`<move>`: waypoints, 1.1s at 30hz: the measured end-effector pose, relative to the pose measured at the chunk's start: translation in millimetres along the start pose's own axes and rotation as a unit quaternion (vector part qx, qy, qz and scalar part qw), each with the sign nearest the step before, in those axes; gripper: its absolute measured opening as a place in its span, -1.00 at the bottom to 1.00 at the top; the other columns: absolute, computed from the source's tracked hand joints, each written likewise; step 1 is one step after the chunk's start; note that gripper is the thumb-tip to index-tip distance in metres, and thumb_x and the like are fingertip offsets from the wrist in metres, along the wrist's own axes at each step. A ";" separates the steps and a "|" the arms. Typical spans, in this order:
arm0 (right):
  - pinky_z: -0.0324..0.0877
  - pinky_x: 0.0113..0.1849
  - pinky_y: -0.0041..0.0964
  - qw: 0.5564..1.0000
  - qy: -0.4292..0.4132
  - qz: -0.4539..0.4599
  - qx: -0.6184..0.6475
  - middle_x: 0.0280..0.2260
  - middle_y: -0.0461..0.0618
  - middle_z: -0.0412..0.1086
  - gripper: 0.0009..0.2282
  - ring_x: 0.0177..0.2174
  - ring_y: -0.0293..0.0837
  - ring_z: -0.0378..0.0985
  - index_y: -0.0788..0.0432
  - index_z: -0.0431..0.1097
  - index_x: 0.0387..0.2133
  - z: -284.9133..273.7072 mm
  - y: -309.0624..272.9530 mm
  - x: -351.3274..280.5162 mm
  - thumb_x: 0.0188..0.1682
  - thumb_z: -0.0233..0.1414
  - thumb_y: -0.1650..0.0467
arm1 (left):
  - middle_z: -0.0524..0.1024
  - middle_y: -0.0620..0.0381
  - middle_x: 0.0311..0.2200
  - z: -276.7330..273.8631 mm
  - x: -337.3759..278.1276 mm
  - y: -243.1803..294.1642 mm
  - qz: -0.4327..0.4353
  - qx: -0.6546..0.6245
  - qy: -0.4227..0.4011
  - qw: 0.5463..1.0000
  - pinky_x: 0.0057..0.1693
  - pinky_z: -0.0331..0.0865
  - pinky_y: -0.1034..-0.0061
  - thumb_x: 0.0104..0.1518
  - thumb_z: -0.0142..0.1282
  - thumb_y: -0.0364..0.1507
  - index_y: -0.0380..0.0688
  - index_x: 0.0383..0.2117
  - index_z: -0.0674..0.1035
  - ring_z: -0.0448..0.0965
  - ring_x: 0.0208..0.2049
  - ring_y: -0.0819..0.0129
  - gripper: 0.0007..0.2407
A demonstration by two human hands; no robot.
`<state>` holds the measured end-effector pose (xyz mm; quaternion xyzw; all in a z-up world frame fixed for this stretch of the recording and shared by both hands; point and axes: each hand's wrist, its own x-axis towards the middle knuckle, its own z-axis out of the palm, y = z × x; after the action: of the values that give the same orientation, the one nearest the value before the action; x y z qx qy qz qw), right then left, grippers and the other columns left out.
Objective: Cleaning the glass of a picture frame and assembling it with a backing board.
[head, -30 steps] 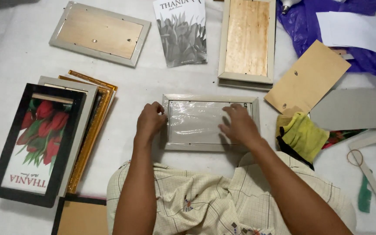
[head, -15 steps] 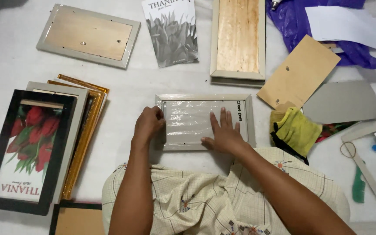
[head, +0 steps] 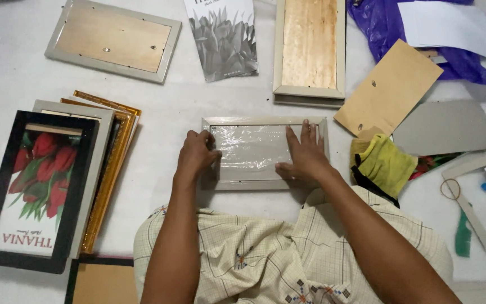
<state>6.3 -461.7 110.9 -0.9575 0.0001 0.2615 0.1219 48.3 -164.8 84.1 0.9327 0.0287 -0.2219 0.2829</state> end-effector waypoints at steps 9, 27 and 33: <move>-0.31 0.29 0.37 0.992 0.035 -0.118 0.030 0.41 0.51 -0.34 -0.30 0.39 0.40 -0.38 0.22 -0.17 0.44 26.1 -27.2 -6.0 0.12 -0.10 0.12 | 0.39 0.05 0.05 73.3 20.7 10.5 0.242 0.151 0.121 0.951 0.20 0.28 0.00 0.03 0.25 -0.03 0.22 0.04 0.51 0.40 0.16 0.02 -0.56; -0.44 0.32 0.27 0.997 0.009 -0.078 -0.015 0.44 0.37 -0.47 -0.26 0.41 0.28 -0.49 0.31 -0.38 0.44 47.9 -11.1 7.0 0.18 -0.40 0.01 | -0.11 -0.20 0.48 88.0 -5.1 39.2 0.256 0.225 -0.010 0.940 0.48 -0.23 -0.07 0.21 -0.07 0.04 -0.04 0.45 0.08 -0.17 0.50 -0.12 -0.28; -0.48 0.33 0.23 0.999 0.005 -0.020 -0.048 0.46 0.24 -0.51 -0.21 0.42 0.16 -0.53 0.25 -0.41 0.44 38.2 -4.6 5.2 0.14 -0.47 -0.08 | -0.10 -0.13 0.49 86.0 -1.1 38.1 0.243 0.201 -0.019 0.949 0.49 -0.23 -0.04 0.16 0.01 0.07 0.03 0.46 0.06 -0.15 0.50 -0.08 -0.23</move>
<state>-8.1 -448.0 77.6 -0.9634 -0.0314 0.2535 0.0812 19.9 -243.2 40.5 0.9445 -0.2494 -0.1656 0.1355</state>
